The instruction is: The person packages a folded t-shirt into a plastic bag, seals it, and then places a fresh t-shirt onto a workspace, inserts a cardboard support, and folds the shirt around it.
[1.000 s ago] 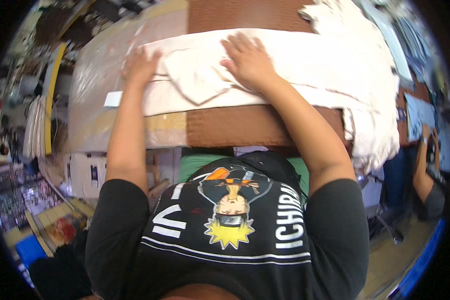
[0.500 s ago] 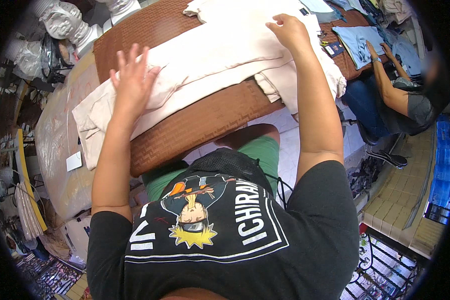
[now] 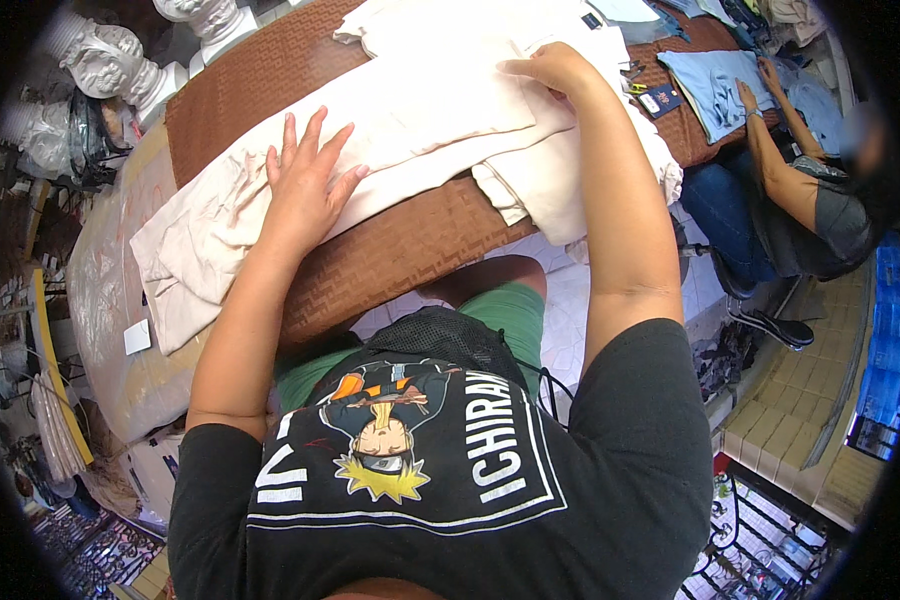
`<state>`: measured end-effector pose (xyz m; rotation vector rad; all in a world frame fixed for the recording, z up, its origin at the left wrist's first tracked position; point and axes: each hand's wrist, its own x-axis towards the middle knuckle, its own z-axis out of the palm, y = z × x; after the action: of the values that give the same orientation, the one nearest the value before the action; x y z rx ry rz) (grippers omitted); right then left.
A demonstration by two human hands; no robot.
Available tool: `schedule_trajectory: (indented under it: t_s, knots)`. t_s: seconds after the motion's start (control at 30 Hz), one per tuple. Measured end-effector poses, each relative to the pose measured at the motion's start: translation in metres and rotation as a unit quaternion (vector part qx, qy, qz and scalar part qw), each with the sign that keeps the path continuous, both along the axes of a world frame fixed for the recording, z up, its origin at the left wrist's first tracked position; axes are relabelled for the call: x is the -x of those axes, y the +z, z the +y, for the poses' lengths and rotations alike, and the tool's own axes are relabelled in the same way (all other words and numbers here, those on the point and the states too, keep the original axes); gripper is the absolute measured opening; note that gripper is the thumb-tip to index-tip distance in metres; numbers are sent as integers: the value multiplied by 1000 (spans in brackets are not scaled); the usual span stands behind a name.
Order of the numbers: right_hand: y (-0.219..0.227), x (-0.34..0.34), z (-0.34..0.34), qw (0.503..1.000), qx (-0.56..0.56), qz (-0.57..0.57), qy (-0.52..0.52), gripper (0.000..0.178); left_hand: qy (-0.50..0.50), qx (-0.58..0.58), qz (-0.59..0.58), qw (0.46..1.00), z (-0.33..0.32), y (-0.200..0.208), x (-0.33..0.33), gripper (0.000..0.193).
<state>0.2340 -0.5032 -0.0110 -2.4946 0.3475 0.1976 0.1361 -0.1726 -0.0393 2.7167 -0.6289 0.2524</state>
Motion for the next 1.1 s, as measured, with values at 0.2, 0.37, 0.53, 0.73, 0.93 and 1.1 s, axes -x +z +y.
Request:
schedule_trajectory:
  t_s: [0.2,0.37,0.53,0.73,0.93,1.1]
  knots:
    - [5,12,10,999,-26,16,37,41,2,47,4,999,0,3,-6,42]
    - [12,15,20,993,39,-72,82,45,-3,347,89,934,2,2,-30,34]
    - [40,16,75,929,197,-230,211,48,11,668,393,632,-4,15,-42,52]
    - [108,64,169,959,-1,-123,255,56,33,746,459,482,2,-5,-49,86]
    - [79,70,92,959,4,-185,213,52,76,675,416,605,-10,-15,-53,50]
    - [52,91,72,979,-55,-123,154,46,91,687,302,655,-7,-6,-48,53]
